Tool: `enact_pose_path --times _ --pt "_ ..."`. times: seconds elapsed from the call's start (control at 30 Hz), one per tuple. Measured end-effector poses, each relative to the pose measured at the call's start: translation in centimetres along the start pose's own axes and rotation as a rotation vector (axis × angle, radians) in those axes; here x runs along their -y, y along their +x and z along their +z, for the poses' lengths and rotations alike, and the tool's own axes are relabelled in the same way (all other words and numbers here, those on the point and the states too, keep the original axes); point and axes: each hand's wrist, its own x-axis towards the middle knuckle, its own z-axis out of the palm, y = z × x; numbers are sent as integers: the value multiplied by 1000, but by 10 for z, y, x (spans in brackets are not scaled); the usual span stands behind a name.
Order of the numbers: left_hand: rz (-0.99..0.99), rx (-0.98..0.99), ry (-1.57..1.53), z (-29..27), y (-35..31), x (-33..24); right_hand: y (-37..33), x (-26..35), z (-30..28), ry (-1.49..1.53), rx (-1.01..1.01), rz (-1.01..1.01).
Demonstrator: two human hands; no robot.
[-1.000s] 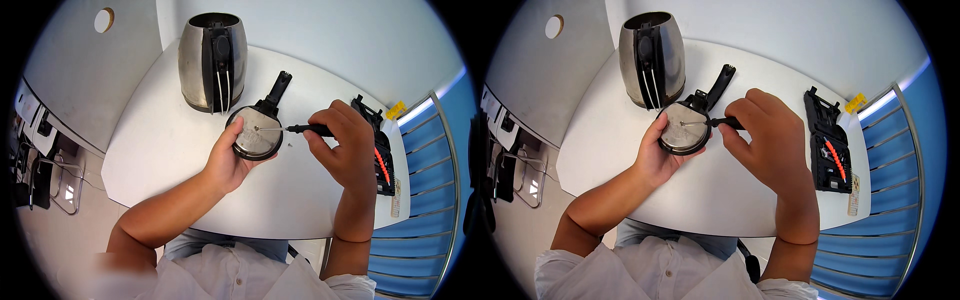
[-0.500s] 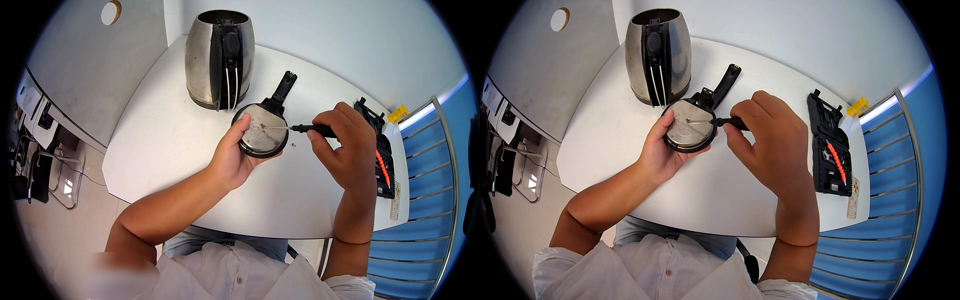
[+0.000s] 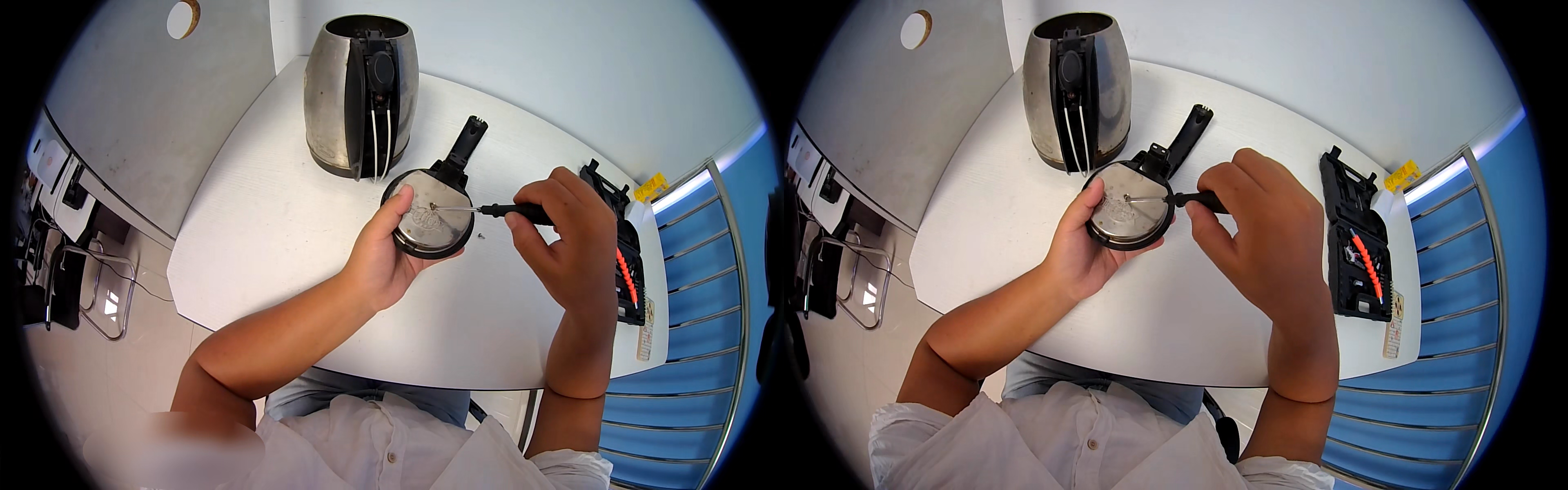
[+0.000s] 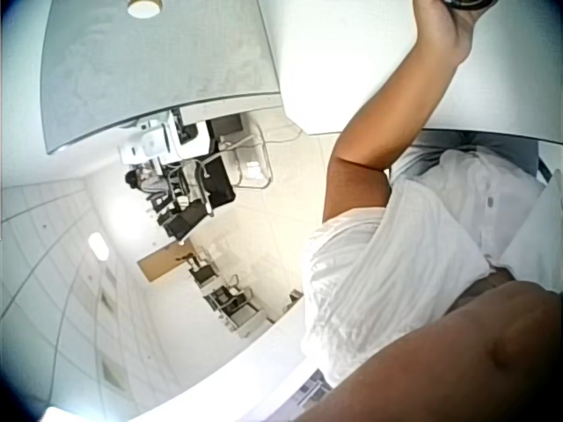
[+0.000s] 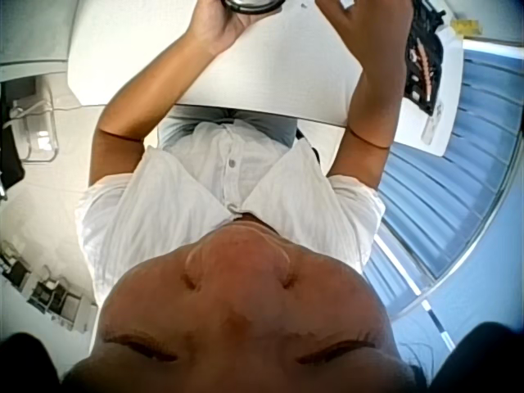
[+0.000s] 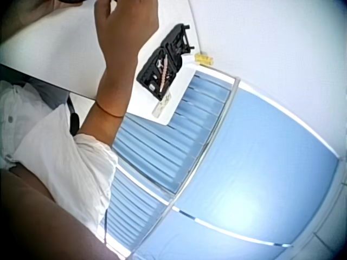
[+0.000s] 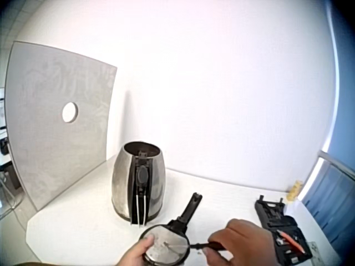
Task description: The person disassembles a stainless steel electric kettle using a screwdriver. They remove screws from the handle and base, then separate the kettle body from the base and remove the lid.
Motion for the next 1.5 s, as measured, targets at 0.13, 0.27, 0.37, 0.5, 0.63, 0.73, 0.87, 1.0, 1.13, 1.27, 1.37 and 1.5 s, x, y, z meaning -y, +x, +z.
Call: enact_pose_path --times 0.13,0.27,0.37,0.5,0.63,0.73,0.87,1.0,1.13,1.27,1.37,1.5 --pt "4 -11 20 1 0 0 0 2 -2 -20 16 0" --pt "4 -30 55 1 0 1 0 2 -1 -35 19 1" --pt "-6 -30 54 0 1 1 0 2 -1 -43 20 7" --pt "-16 -17 71 2 0 2 0 3 -2 -50 26 16" --pt "-16 0 7 1 0 2 0 3 -3 -62 31 8" --pt "-15 1 20 1 -1 2 0 2 -3 -65 25 5" --pt "-8 4 32 3 -2 2 0 4 -4 -71 29 16" --pt "-7 7 41 3 -2 2 0 3 -4 -71 26 6" --pt "-5 -1 46 4 -2 2 -1 3 -3 -76 20 -3" --pt "-6 -14 115 2 -2 3 -2 5 -3 -99 16 -26" --pt "-20 -58 182 0 -2 5 0 10 -6 -137 24 -59" --pt "-23 -130 202 2 -3 8 12 16 -13 -209 76 -171"
